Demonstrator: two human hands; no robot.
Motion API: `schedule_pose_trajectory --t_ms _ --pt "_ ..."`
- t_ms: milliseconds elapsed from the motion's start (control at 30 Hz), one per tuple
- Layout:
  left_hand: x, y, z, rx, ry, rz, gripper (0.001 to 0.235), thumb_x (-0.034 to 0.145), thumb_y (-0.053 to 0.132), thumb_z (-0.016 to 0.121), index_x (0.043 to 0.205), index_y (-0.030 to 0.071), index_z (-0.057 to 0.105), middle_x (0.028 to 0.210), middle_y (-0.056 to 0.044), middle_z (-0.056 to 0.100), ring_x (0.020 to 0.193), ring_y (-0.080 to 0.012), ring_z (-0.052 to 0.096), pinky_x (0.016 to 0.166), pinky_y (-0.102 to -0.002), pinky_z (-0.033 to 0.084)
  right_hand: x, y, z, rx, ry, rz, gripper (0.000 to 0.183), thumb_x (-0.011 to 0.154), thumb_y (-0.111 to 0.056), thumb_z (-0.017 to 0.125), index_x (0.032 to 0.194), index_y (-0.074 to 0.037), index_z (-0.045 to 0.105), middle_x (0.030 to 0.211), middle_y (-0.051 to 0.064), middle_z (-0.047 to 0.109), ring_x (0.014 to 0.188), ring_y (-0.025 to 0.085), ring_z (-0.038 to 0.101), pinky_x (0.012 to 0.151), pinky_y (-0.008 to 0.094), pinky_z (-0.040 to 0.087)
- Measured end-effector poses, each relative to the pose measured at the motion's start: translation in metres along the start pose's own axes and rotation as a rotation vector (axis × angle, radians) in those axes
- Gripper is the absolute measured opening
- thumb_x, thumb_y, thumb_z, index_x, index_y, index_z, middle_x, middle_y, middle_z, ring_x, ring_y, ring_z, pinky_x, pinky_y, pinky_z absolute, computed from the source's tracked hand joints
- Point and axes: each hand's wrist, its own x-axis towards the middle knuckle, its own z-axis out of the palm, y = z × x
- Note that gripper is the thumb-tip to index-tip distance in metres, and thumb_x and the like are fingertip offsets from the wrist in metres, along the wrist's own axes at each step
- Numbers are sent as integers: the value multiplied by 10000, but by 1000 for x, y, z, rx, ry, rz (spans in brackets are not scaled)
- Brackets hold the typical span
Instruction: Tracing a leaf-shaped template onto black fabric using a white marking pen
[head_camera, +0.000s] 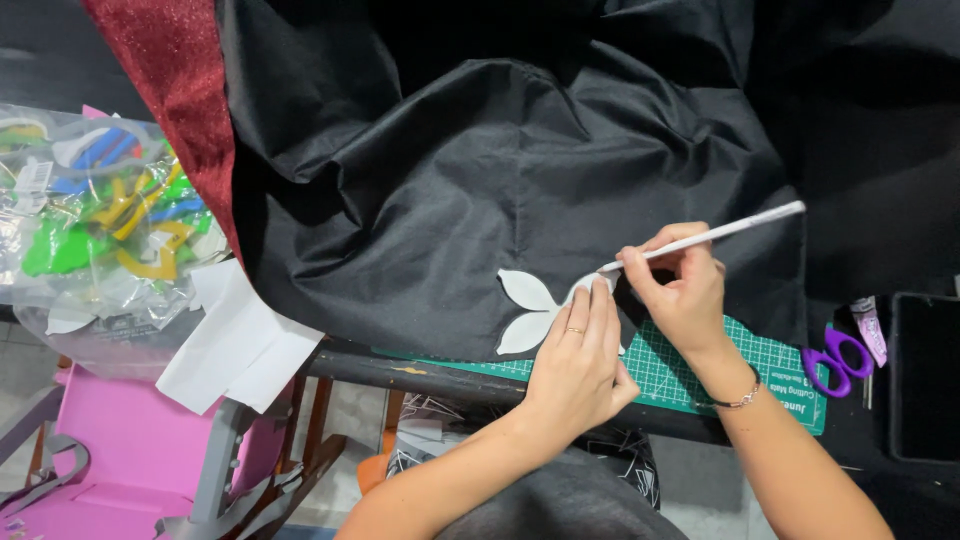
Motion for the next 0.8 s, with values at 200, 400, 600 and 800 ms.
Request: schedule_pose_trajectory --t_ms 200,400,600,800 --pt "3 -2 -2 11 6 16 735 679 326 502 1248 -122 628 1308 -299 602 1218 -410 583 1028 -420 487 -3 -9 6 2 -7 -21 269 980 -58 758 1003 -20 493 875 185 768 695 245 757 676 339 612" --pt "3 -2 -1 -17 7 25 735 671 317 507 1241 -131 629 1289 -313 609 1190 -419 598 1005 -429 495 -8 -5 6 5 -4 -40 264 979 -29 753 1014 -20 492 861 174 768 688 243 763 688 338 618" --pt "4 -1 -2 0 1 28 731 660 327 515 1226 -119 641 1272 -302 616 1183 -404 596 993 -418 493 -10 2 0 -38 28 -106 253 993 7 727 1003 -8 474 884 192 752 657 233 752 635 318 608" --pt "3 -4 5 -18 -4 32 779 643 356 542 1263 -109 617 1269 -297 608 1181 -405 596 988 -422 494 -12 15 -1 59 57 -60 217 1031 -2 664 1014 -2 447 879 207 724 643 239 741 612 330 616"
